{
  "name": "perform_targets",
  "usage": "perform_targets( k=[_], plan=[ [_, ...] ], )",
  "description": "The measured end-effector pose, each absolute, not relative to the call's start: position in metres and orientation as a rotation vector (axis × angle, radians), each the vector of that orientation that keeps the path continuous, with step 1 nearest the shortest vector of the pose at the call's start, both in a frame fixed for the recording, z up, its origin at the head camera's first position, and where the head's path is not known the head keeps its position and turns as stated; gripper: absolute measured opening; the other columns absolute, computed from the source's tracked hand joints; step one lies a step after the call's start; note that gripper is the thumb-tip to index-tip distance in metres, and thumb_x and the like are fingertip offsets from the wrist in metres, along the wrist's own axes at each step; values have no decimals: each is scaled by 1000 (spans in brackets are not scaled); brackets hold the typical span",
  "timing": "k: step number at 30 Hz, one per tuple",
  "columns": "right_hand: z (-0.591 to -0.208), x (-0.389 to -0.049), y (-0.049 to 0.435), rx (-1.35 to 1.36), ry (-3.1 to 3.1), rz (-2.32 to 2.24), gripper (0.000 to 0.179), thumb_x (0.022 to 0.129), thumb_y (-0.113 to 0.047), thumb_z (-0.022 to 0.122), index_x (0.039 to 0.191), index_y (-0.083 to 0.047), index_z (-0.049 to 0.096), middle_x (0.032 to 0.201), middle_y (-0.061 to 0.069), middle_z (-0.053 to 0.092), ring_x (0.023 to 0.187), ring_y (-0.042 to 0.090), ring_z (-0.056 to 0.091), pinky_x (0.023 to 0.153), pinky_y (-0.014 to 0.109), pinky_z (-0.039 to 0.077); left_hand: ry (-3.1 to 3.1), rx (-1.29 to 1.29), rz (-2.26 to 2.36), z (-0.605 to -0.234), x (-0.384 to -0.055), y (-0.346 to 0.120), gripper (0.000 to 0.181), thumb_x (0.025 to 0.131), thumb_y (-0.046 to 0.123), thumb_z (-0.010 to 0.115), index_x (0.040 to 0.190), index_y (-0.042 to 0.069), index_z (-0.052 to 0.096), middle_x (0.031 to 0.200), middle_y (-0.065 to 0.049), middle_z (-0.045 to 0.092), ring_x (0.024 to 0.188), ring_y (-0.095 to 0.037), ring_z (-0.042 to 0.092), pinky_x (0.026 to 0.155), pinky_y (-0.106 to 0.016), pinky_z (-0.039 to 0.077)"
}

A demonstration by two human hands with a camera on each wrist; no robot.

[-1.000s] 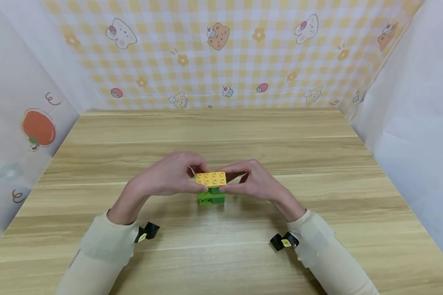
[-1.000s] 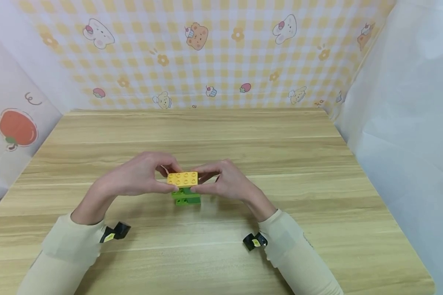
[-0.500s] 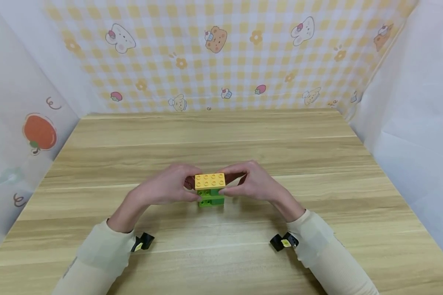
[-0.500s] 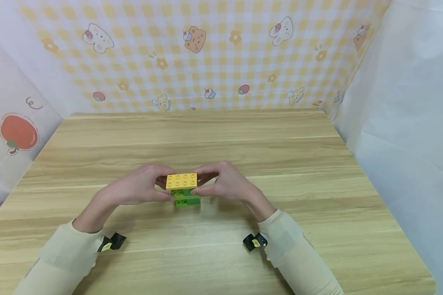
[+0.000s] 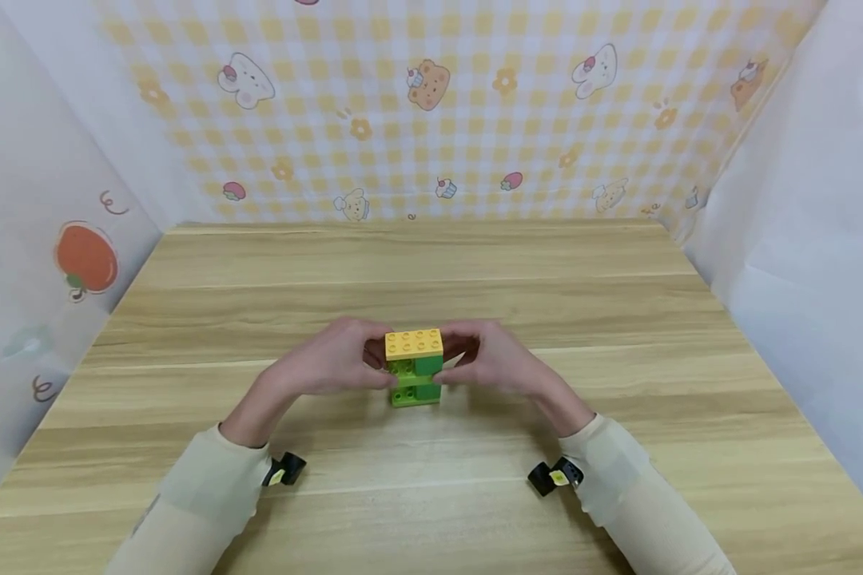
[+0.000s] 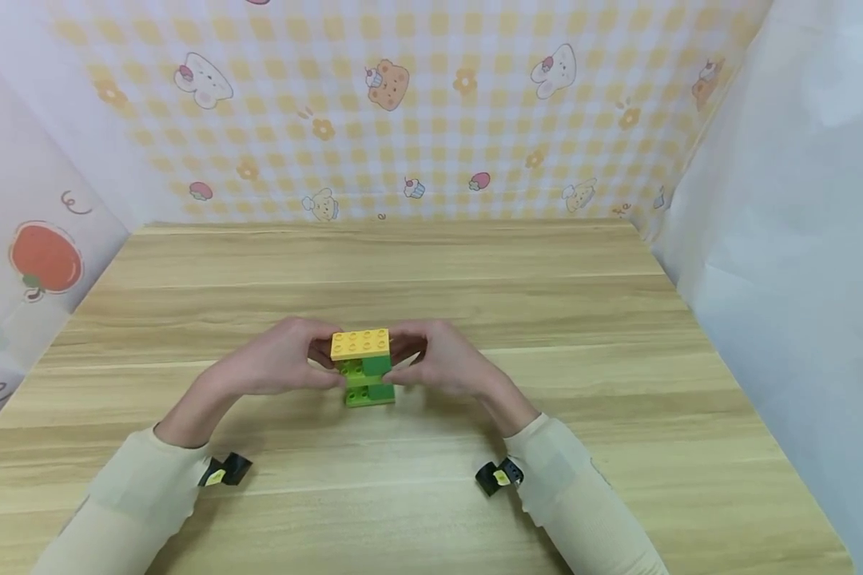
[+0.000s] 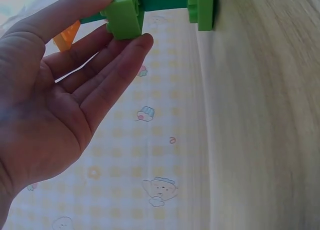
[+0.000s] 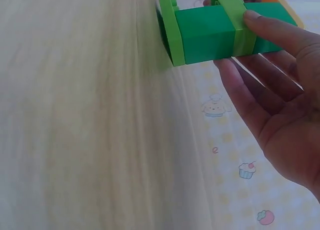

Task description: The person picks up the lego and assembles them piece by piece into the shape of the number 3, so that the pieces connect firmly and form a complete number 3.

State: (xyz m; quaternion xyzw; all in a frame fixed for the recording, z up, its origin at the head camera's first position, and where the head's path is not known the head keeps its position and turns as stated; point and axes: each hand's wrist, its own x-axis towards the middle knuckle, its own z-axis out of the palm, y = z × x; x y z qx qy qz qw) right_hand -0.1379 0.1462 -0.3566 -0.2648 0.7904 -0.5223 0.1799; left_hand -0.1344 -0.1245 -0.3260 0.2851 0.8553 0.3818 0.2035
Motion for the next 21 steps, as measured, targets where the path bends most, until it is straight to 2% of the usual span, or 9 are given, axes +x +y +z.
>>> perform_targets(
  k=[4, 14, 17, 21],
  plan=[
    [-363, -141, 147, -652, 2193, -1558, 53, 84, 1, 86, 133, 1, 65, 118, 16, 76, 104, 23, 75, 89, 33, 63, 2366, 770, 1142, -331, -139, -128, 32, 88, 11, 83, 116, 0, 74, 102, -7, 77, 92, -15, 75, 83, -27, 62],
    [-364, -146, 147, -528, 2118, -1662, 52, 86, 5, 82, 131, 2, 58, 122, 23, 76, 108, 31, 77, 92, 38, 62, 2384, 690, 1200, -334, -147, -131, 25, 90, 16, 83, 112, 5, 76, 103, -6, 78, 94, -16, 76, 86, -34, 63],
    [-366, -148, 146, -497, 2116, -1692, 48, 88, 4, 81, 130, 2, 58, 123, 23, 75, 112, 31, 76, 93, 36, 62, 2391, 677, 1209, -337, -149, -132, 24, 91, 17, 83, 111, 6, 77, 104, -6, 79, 95, -17, 76, 87, -35, 62],
    [-367, -151, 145, -458, 2145, -1734, 44, 90, 0, 81, 128, 1, 60, 123, 22, 76, 115, 30, 75, 92, 32, 61, 2393, 614, 1254, -341, -152, -132, 29, 92, 20, 83, 117, 6, 78, 110, -7, 80, 100, -17, 76, 90, -36, 61]
  ],
)
